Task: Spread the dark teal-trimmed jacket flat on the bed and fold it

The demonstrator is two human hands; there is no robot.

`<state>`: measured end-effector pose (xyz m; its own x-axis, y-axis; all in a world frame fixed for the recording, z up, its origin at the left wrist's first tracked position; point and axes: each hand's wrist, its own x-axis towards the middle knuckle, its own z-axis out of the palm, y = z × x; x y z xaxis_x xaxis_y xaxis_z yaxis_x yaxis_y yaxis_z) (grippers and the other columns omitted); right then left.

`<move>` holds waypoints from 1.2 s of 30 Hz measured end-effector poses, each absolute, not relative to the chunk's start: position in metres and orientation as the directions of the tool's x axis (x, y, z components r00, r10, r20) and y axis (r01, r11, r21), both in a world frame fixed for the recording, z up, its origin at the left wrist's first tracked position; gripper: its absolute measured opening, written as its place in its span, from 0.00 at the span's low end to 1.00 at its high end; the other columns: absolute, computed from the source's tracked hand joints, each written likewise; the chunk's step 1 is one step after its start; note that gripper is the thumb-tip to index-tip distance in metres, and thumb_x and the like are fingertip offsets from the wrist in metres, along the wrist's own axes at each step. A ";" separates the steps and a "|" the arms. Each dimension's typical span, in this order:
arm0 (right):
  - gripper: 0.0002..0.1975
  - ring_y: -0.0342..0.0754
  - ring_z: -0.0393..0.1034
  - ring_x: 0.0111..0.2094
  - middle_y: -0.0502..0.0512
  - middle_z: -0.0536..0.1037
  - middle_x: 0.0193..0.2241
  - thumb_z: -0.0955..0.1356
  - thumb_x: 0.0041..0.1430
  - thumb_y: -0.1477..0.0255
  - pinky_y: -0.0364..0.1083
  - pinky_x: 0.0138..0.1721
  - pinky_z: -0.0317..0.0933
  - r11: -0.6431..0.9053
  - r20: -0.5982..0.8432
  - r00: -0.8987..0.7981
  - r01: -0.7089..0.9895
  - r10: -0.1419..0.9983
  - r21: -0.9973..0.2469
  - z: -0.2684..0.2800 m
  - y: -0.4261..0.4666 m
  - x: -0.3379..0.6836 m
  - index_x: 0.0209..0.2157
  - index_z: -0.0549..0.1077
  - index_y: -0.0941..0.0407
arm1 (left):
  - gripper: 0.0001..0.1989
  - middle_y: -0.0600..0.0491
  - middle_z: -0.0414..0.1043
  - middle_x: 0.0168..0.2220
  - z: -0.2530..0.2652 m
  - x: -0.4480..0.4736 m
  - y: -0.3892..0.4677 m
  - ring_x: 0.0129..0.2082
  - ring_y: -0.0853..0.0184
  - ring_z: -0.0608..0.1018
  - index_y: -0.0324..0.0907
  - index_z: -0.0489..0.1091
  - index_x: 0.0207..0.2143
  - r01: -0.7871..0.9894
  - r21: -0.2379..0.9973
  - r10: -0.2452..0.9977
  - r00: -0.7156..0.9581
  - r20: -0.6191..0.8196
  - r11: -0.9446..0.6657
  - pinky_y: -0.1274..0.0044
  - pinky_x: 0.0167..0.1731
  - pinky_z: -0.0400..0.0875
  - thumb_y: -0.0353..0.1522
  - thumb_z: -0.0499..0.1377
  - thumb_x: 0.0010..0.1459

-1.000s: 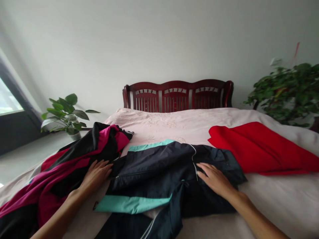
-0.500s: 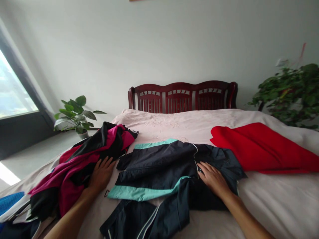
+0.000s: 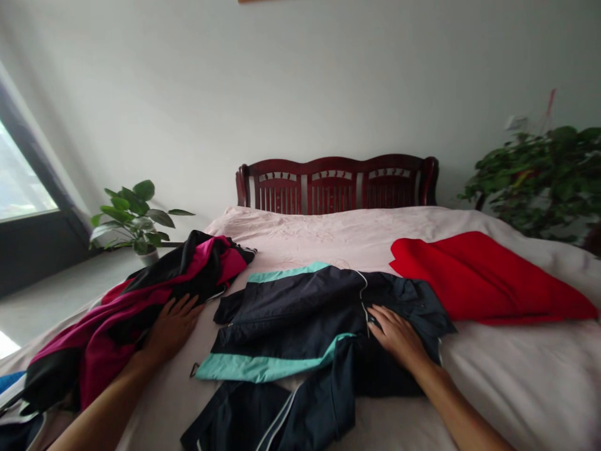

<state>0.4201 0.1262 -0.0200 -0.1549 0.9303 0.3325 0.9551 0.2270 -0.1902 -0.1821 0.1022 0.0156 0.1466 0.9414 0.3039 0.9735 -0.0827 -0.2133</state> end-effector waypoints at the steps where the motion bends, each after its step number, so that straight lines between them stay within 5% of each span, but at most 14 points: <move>1: 0.25 0.57 0.64 0.62 0.60 0.72 0.60 0.59 0.66 0.61 0.57 0.61 0.59 0.225 0.328 -0.153 0.955 0.932 -0.194 -0.020 0.126 0.420 0.58 0.72 0.53 | 0.24 0.53 0.67 0.64 0.016 -0.185 0.103 0.67 0.55 0.63 0.52 0.73 0.56 0.973 -0.219 0.943 0.141 0.301 -0.075 0.58 0.66 0.48 0.34 0.49 0.60; 8: 0.24 0.56 0.65 0.61 0.60 0.72 0.60 0.59 0.66 0.63 0.56 0.61 0.60 0.215 0.343 -0.149 0.963 0.927 -0.162 -0.020 0.125 0.418 0.58 0.72 0.53 | 0.21 0.49 0.74 0.58 0.020 -0.155 0.116 0.64 0.52 0.68 0.49 0.78 0.49 0.984 -0.167 0.938 -0.006 0.347 0.068 0.58 0.66 0.50 0.34 0.51 0.59; 14: 0.24 0.58 0.65 0.61 0.59 0.72 0.60 0.59 0.65 0.63 0.57 0.60 0.61 0.196 0.333 -0.145 0.973 0.932 -0.125 -0.020 0.124 0.415 0.59 0.72 0.53 | 0.23 0.52 0.78 0.55 0.047 -0.085 0.149 0.54 0.59 0.78 0.49 0.76 0.51 0.986 0.143 0.980 -0.108 0.164 0.085 0.71 0.52 0.68 0.37 0.44 0.65; 17: 0.23 0.57 0.66 0.60 0.58 0.73 0.59 0.59 0.65 0.64 0.56 0.60 0.62 0.209 0.354 -0.151 0.969 0.923 -0.131 -0.023 0.125 0.416 0.57 0.73 0.52 | 0.25 0.47 0.79 0.53 0.055 -0.067 0.179 0.51 0.55 0.80 0.47 0.74 0.53 0.976 0.175 0.982 -0.151 0.110 0.131 0.69 0.48 0.71 0.42 0.43 0.66; 23: 0.24 0.57 0.68 0.59 0.61 0.76 0.56 0.59 0.65 0.64 0.57 0.60 0.62 0.245 0.383 -0.160 0.952 0.910 -0.183 -0.030 0.128 0.421 0.56 0.75 0.56 | 0.28 0.35 0.76 0.53 0.052 -0.041 0.228 0.52 0.46 0.79 0.36 0.73 0.52 0.937 0.212 0.958 -0.286 0.000 0.279 0.63 0.45 0.73 0.48 0.56 0.58; 27: 0.24 0.56 0.69 0.58 0.62 0.77 0.55 0.60 0.63 0.64 0.58 0.60 0.63 0.264 0.393 -0.151 0.931 0.907 -0.252 -0.030 0.128 0.422 0.54 0.76 0.56 | 0.22 0.38 0.80 0.48 0.059 -0.026 0.237 0.48 0.44 0.80 0.40 0.76 0.46 0.911 0.243 0.942 -0.336 -0.027 0.332 0.61 0.43 0.73 0.44 0.61 0.53; 32: 0.23 0.56 0.73 0.54 0.62 0.79 0.51 0.59 0.61 0.66 0.57 0.58 0.66 0.281 0.427 -0.079 0.857 0.901 -0.433 -0.025 0.125 0.426 0.50 0.78 0.56 | 0.16 0.46 0.80 0.45 0.081 -0.007 0.201 0.49 0.53 0.79 0.45 0.75 0.45 0.943 0.306 0.978 -0.176 0.115 0.134 0.65 0.51 0.69 0.39 0.55 0.60; 36: 0.21 0.54 0.76 0.50 0.59 0.81 0.48 0.59 0.60 0.65 0.53 0.55 0.69 0.238 0.459 0.099 0.749 0.883 -0.618 0.007 0.129 0.429 0.46 0.78 0.54 | 0.08 0.51 0.77 0.41 0.080 0.014 0.131 0.45 0.60 0.76 0.45 0.73 0.38 0.867 0.216 0.848 0.337 0.409 -0.448 0.62 0.62 0.57 0.30 0.56 0.58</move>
